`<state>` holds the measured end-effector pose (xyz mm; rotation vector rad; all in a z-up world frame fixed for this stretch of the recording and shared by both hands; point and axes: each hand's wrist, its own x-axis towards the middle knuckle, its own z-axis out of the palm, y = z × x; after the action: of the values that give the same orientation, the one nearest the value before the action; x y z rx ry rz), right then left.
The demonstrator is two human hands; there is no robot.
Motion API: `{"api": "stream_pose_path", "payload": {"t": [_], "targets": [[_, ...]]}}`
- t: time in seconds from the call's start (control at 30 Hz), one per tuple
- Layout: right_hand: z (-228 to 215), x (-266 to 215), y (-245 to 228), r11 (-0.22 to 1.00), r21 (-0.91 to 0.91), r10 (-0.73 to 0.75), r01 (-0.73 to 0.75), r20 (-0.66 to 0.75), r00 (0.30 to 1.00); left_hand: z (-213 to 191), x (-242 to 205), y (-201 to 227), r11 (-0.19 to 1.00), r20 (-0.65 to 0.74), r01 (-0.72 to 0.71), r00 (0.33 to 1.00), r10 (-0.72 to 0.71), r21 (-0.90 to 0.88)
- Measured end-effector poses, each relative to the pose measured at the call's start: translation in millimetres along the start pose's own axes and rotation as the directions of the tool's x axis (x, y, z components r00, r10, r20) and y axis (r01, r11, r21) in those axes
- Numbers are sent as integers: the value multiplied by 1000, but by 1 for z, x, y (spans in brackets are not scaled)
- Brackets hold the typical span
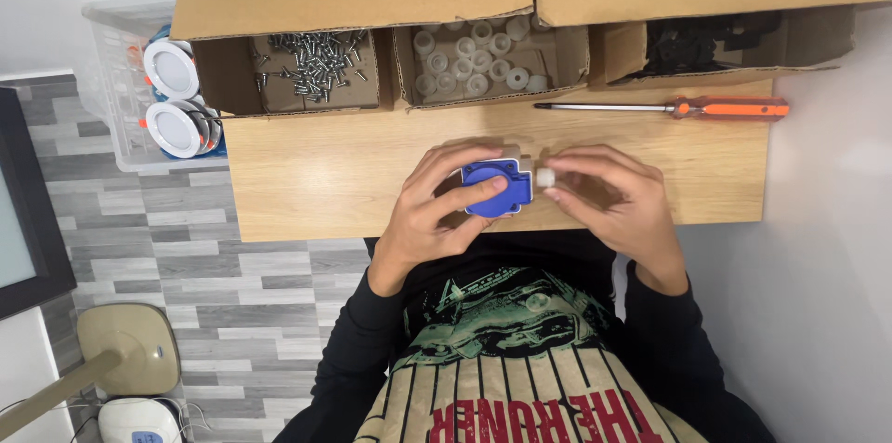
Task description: The person joins a blue electrical socket with a white plastic housing, picks up a screw from a box, and uses a screwdriver to tighten the screw before attaching a black plastic component.
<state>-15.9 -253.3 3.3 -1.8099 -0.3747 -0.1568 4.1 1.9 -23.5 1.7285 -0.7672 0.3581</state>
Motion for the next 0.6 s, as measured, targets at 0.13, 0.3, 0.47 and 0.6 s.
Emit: {"api": "stream_pose_path", "payload": {"t": [0.13,0.3,0.47,0.6], "targets": [[2,3,-4,1000,-19,-22,22,19,1000,0,3,2,1000,-16,-17,1000,17,-22],[4,2,-2,999,-29,-46,46,17,999,1,3,1,998,-19,-46,999,45,-33],[7,1,-3,999,-42,-34,35,7,999,2,7,4,996,-19,-60,998,59,-62],[7,-2,3,999,-19,-30,30,-7,1000,1,9,4,992,-29,-101,995,99,-80]]}}
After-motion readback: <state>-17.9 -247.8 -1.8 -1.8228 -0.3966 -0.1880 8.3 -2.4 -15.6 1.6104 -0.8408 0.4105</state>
